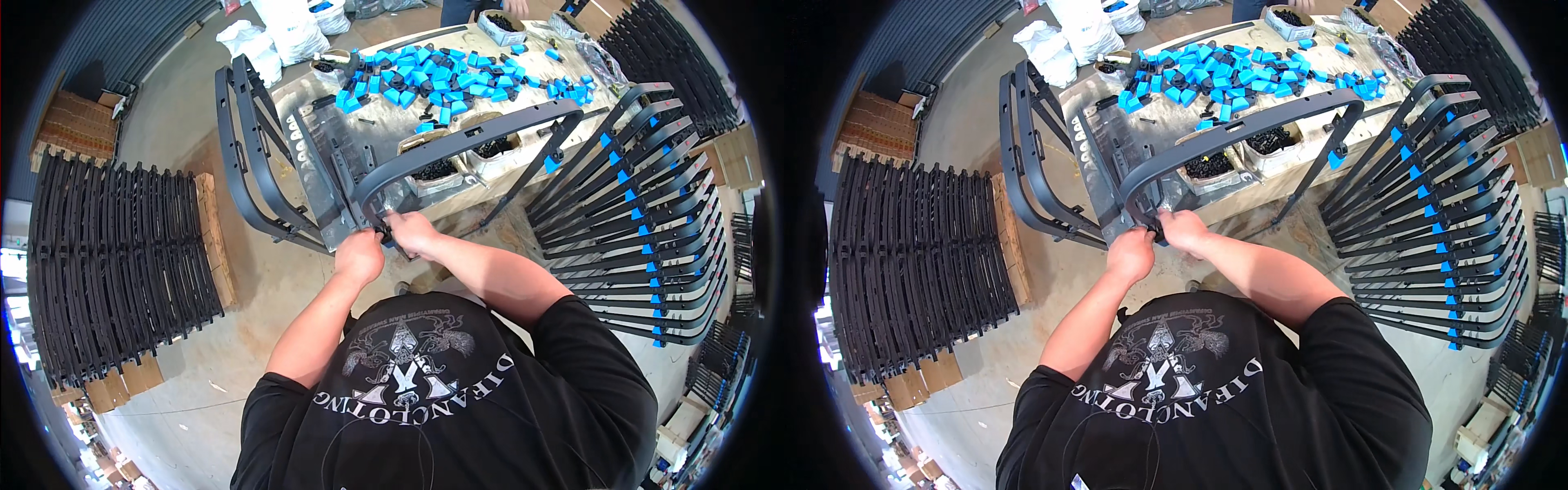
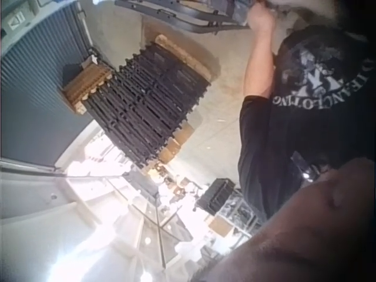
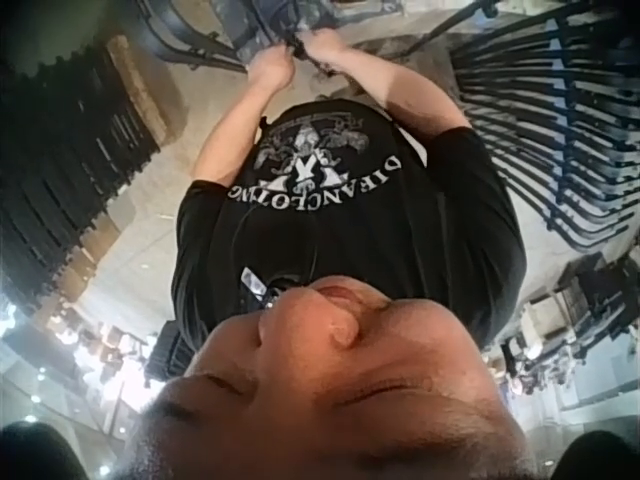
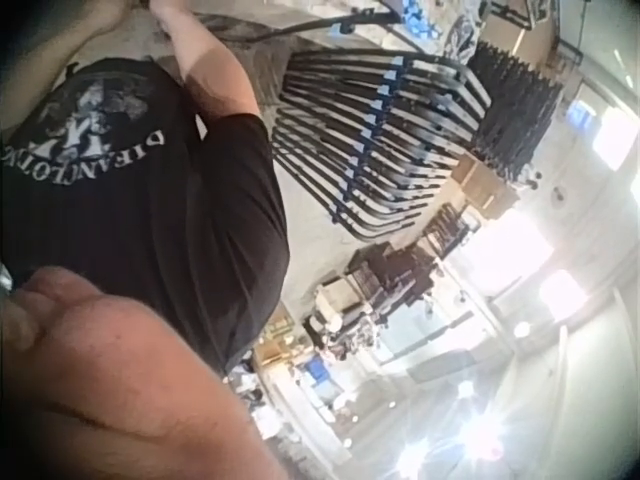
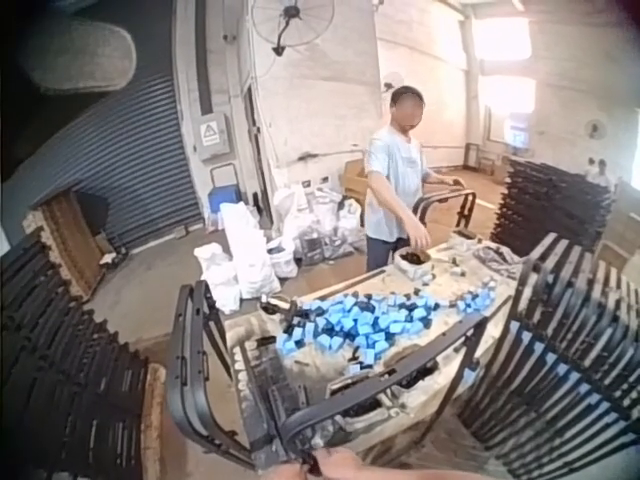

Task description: Attaching blue protective caps and hardware components to black metal frames on a factory assembly table.

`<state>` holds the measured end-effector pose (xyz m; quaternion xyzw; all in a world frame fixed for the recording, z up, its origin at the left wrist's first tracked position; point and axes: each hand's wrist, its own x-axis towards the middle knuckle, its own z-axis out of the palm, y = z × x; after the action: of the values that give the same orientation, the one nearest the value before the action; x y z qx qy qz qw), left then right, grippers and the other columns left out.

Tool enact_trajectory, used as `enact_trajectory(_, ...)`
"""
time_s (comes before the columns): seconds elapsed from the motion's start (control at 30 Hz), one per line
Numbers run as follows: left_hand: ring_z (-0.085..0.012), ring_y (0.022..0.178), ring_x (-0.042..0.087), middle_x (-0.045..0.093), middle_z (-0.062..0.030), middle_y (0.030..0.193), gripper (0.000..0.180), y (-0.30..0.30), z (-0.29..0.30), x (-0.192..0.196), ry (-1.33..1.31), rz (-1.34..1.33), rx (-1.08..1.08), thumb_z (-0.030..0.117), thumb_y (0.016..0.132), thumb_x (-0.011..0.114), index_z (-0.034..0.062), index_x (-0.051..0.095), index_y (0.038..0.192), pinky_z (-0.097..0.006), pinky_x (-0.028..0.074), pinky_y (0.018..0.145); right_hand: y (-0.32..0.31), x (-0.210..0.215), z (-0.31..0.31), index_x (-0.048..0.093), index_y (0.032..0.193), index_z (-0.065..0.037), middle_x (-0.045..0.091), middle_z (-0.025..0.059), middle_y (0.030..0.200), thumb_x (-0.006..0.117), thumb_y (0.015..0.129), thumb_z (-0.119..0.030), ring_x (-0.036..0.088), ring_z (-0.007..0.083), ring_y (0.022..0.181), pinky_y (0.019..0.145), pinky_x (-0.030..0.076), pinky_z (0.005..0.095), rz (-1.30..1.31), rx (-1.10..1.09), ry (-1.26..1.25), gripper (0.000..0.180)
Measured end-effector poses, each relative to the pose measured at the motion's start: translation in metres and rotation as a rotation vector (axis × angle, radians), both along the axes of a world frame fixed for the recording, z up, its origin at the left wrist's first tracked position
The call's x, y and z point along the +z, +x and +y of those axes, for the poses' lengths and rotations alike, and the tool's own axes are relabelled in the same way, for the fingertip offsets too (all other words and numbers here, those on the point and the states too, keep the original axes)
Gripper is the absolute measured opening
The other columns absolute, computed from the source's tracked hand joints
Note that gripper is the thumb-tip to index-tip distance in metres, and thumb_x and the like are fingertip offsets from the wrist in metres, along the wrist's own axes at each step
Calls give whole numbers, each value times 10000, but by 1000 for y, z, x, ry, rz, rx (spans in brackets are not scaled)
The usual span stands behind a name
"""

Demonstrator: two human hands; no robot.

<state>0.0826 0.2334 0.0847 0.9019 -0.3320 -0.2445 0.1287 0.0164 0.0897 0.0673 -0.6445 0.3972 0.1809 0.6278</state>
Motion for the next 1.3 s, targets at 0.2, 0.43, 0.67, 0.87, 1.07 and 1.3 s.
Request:
enact_trajectory(0.2, -432, 1032, 645, 689, -250, 1065, 351, 1, 5, 10, 31, 25, 49, 306, 1026, 477, 10, 666, 1012, -528, 498, 899, 4, 17, -99, 576, 1238, 0, 603, 197, 1154, 608, 906, -298, 573, 350, 1150, 983, 449, 475, -50, 311, -1546, 447)
enact_trajectory(0.43, -431, 1041, 642, 694, -232, 1071, 382, -1, 2, 8, -6, 32, 34, 339, 1033, 469, 12, 667, 1015, -522, 499, 906, -7, -4, -168, 444, 1307, 120, 606, 347, 1267, 481, 906, -115, 611, 425, 1204, 1012, 507, 448, 114, 302, -859, 466)
enact_trajectory(0.67, -418, 1012, 655, 703, -215, 1027, 375, -6, 19, 7, -26, 73, 85, 367, 1019, 514, 27, 670, 1041, -509, 503, 897, -90, 8, -99, 571, 1163, -15, 545, 16, 762, 593, 1010, -287, 469, 103, 570, 495, 400, 281, -285, -250, 26, 313)
enact_trajectory(0.87, -389, 1132, 603, 637, -187, 1210, 420, -29, 25, 26, -667, -23, -55, 314, 927, 683, 18, 635, 1221, -453, 489, 974, -147, 44, -37, 541, 1018, -64, 456, -44, 678, 539, 1043, -241, 380, 44, 512, 450, 277, 224, -267, -8, 433, 178)
enact_trajectory(1.07, -361, 1135, 588, 667, -130, 1174, 332, -19, 34, 34, -881, -15, -287, 182, 855, 754, 44, 678, 1148, -455, 458, 1017, -150, 41, -22, 577, 1050, -51, 555, -2, 777, 544, 1044, -248, 493, 80, 630, 590, 406, 245, -372, 45, 447, 200)
enact_trajectory(1.3, -238, 1022, 661, 673, -129, 1120, 183, -20, 88, 16, -1153, 443, 61, 60, 951, 654, 18, 614, 1125, -394, 514, 944, -168, 18, -28, 589, 1086, -57, 633, 33, 979, 605, 990, -171, 590, 130, 930, 860, 459, 309, -611, 32, 95, 150)
